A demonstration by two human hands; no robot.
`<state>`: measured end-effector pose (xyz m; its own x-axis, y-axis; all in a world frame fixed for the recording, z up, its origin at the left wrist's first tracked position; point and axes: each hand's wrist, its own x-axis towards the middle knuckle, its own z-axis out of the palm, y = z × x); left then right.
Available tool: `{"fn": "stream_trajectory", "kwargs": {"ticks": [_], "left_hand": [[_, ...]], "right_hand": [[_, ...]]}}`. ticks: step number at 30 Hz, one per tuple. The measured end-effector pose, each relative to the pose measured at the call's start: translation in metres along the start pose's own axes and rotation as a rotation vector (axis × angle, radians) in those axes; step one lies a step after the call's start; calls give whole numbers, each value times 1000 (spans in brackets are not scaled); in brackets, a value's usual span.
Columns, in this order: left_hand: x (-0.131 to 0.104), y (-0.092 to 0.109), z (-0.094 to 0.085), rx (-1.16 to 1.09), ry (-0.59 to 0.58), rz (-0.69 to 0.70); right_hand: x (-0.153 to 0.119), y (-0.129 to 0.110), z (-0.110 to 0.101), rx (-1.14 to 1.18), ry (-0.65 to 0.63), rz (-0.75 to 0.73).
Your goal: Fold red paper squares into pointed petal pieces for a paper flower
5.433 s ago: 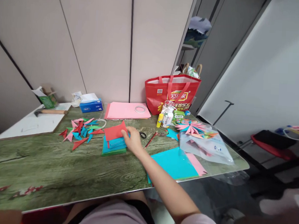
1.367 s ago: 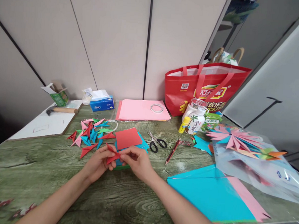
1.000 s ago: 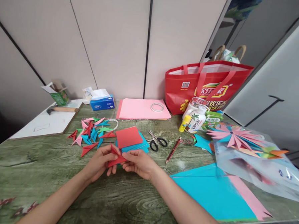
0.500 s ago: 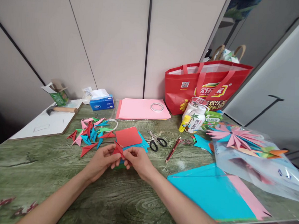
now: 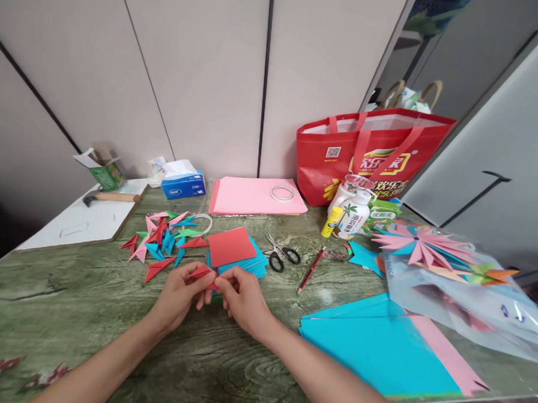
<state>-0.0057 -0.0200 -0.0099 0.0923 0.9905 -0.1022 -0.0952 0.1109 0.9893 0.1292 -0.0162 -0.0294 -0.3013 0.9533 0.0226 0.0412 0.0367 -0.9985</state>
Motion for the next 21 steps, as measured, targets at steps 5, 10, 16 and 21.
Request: {"fn": "stream_trajectory", "kwargs": {"ticks": [5,10,16,21], "left_hand": [[1,2,-3,-7,-58,40],[5,4,-6,88,-82,84],[5,-2,-7,95,-30,80],[1,-6,-2,60,-48,75]], "right_hand": [[4,0,-1,61,45,25],[13,2,-9,144,92,36],[10,5,-7,70,128,-66],[11,2,-7,186,139,-3]]}}
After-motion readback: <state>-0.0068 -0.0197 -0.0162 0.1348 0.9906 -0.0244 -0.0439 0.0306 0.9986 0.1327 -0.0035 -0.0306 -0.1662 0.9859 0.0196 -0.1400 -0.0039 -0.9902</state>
